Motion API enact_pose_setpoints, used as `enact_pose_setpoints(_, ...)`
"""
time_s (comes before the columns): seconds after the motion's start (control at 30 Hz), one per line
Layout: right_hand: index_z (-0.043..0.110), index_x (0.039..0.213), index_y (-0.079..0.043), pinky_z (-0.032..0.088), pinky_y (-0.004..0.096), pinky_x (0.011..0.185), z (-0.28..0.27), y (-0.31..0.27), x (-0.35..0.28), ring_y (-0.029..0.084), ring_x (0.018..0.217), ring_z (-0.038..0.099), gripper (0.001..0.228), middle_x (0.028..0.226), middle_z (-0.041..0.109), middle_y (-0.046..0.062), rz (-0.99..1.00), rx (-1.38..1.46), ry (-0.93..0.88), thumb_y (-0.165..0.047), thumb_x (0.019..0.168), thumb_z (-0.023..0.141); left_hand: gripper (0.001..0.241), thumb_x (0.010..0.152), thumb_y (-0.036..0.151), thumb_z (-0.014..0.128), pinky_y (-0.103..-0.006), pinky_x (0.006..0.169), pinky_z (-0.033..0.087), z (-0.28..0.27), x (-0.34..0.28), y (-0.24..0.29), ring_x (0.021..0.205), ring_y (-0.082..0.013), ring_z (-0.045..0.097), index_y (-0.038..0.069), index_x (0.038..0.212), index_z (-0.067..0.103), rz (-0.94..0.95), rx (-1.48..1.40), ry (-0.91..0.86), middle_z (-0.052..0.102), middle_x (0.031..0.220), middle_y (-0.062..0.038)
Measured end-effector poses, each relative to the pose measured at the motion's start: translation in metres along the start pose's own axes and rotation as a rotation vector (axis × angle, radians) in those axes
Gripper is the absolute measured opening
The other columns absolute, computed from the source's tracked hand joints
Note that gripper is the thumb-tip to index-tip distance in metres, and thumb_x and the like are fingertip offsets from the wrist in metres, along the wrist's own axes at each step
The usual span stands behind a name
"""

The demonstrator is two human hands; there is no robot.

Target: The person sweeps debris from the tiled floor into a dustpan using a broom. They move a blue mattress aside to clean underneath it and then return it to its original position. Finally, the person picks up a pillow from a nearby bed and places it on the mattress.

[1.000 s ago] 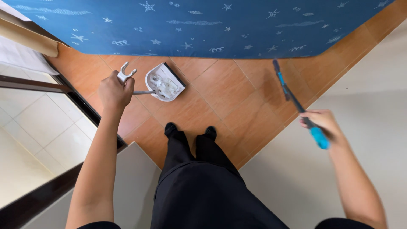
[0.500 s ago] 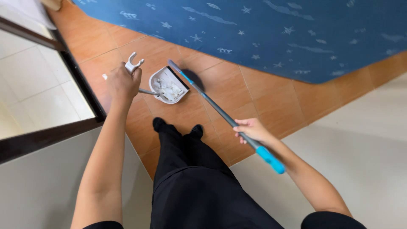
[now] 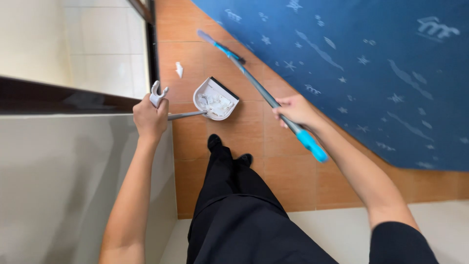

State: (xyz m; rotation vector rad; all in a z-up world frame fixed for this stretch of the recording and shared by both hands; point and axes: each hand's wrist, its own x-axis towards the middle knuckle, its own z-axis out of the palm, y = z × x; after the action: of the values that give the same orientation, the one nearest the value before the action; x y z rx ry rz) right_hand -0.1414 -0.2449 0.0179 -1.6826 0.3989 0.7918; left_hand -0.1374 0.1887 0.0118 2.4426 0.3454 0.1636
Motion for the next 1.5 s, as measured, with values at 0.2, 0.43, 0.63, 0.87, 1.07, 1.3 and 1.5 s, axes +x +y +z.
enact_pose_setpoints(0.2, 0.061, 0.106, 0.005, 0.057, 0.038, 0.046, 0.107, 0.014, 0.146, 0.025, 0.052, 0.067, 0.022, 0.069, 0.065, 0.016, -0.094, -0.254, -0.059, -0.002, 0.086, 0.067, 0.034, 0.093, 0.029, 0.069, -0.0533, 0.068, 0.051, -0.016, -0.018, -0.025, 0.075, -0.0475, 0.066, -0.002, 0.082, 0.063, -0.132, -0.041, 0.106, 0.067, 0.076, -0.026)
enact_pose_setpoints(0.43, 0.067, 0.091, 0.005, 0.056, 0.044, 0.051, 0.121, 0.014, 0.094, 0.033, 0.056, 0.068, 0.014, 0.071, 0.067, 0.023, -0.271, -1.042, -0.179, -0.001, 0.079, 0.063, 0.037, 0.095, 0.032, 0.068, -0.0548, 0.071, 0.051, 0.001, -0.012, -0.039, 0.077, -0.0493, 0.067, -0.003, 0.086, 0.062, -0.228, 0.001, 0.151, 0.068, 0.079, -0.029)
enact_pose_setpoints(0.63, 0.06, 0.134, 0.0, 0.056, 0.035, 0.045, 0.066, -0.011, -0.012, 0.021, 0.047, 0.069, 0.048, 0.07, 0.068, 0.012, 0.015, -0.739, -0.332, -0.008, 0.087, 0.068, 0.038, 0.093, 0.033, 0.07, -0.0563, 0.073, 0.052, 0.002, 0.006, -0.026, 0.08, -0.0506, 0.068, -0.004, 0.091, 0.066, -0.213, 0.059, 0.171, 0.07, 0.083, -0.03)
enact_pose_setpoints(0.87, 0.057, 0.146, -0.012, 0.048, 0.029, 0.04, 0.0, 0.012, -0.134, 0.012, 0.043, 0.058, 0.059, 0.068, 0.068, 0.007, 0.26, -0.361, -0.26, -0.011, 0.088, 0.07, 0.039, 0.094, 0.032, 0.069, -0.0556, 0.074, 0.053, 0.0, 0.006, -0.023, 0.08, -0.0501, 0.068, -0.006, 0.09, 0.067, -0.156, 0.067, 0.154, 0.069, 0.083, -0.031)
enact_pose_setpoints(1.07, 0.057, 0.147, -0.013, 0.048, 0.028, 0.044, -0.028, 0.044, -0.187, 0.012, 0.045, 0.059, 0.061, 0.072, 0.069, 0.004, 0.268, -0.26, -0.042, -0.012, 0.087, 0.07, 0.036, 0.096, 0.03, 0.068, -0.0548, 0.072, 0.053, 0.017, 0.001, -0.006, 0.078, -0.0492, 0.068, -0.005, 0.09, 0.066, -0.032, 0.065, 0.095, 0.069, 0.082, -0.03)
enact_pose_setpoints(1.3, 0.054, 0.147, -0.007, 0.05, 0.028, 0.046, -0.062, 0.13, -0.22, 0.013, 0.048, 0.059, 0.062, 0.074, 0.069, 0.006, 0.245, -0.039, 0.181, -0.008, 0.088, 0.071, 0.035, 0.095, 0.028, 0.066, -0.0521, 0.068, 0.053, 0.048, 0.019, 0.067, 0.069, -0.0438, 0.066, -0.002, 0.079, 0.058, 0.18, 0.067, -0.134, 0.066, 0.073, -0.023)
enact_pose_setpoints(1.5, 0.065, 0.141, -0.008, 0.046, 0.028, 0.047, -0.087, 0.184, -0.335, 0.015, 0.053, 0.058, 0.056, 0.082, 0.072, 0.01, 0.414, 0.268, 0.54, -0.009, 0.085, 0.073, 0.034, 0.092, 0.03, 0.071, -0.0531, 0.065, 0.053, 0.109, 0.041, 0.144, 0.069, -0.043, 0.065, 0.001, 0.079, 0.061, 0.603, 0.143, -0.277, 0.066, 0.071, -0.022)
